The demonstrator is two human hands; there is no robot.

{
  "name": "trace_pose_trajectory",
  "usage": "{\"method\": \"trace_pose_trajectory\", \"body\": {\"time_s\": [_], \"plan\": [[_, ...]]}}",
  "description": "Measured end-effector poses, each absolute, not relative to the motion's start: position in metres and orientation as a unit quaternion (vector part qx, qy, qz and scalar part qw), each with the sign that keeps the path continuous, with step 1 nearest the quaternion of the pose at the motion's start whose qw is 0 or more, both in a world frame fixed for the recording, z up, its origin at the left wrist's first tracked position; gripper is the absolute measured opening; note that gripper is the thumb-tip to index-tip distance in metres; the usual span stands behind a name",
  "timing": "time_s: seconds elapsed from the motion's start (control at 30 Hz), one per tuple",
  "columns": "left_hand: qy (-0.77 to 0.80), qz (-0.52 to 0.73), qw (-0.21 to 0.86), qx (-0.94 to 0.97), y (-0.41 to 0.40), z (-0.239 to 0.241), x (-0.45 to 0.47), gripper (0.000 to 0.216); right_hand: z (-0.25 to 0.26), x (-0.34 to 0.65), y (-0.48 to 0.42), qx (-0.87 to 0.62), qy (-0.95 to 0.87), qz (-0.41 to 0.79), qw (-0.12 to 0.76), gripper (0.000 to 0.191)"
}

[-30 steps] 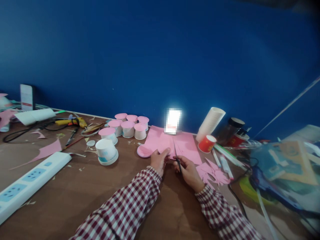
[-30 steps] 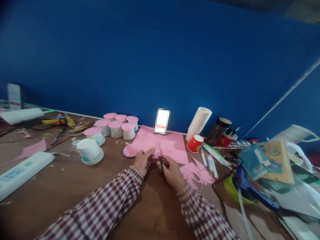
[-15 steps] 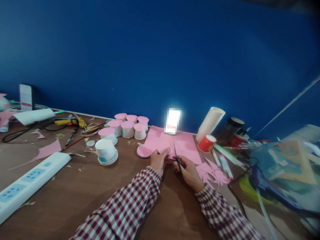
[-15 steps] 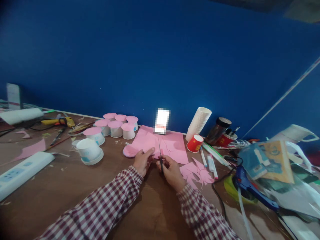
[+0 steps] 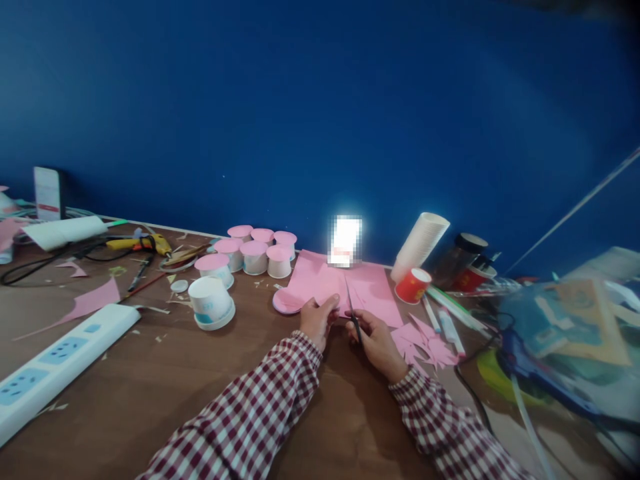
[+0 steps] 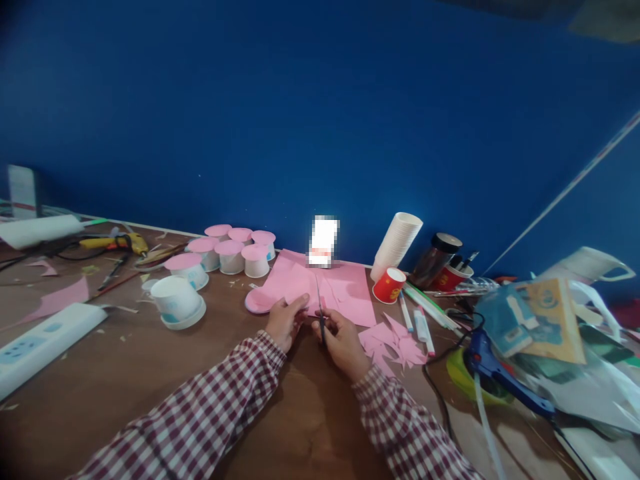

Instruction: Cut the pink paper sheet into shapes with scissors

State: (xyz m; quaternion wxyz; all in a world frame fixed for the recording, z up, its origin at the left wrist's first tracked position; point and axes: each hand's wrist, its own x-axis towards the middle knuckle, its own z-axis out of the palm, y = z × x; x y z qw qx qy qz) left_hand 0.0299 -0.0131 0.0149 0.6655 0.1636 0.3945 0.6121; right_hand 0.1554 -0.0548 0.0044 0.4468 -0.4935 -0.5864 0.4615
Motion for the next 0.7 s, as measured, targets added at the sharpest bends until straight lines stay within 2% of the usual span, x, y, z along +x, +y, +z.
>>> {"method": "trace_pose_trajectory", "body": {"time_s": [0.7], "plan": [[0.391,0.611,0.669,0.162,-0.0136,0.0161,0.0296,0.028,0.0073,0.1548,-0.0552,-0.499,-0.589,0.455,0.444,0.039]]}}
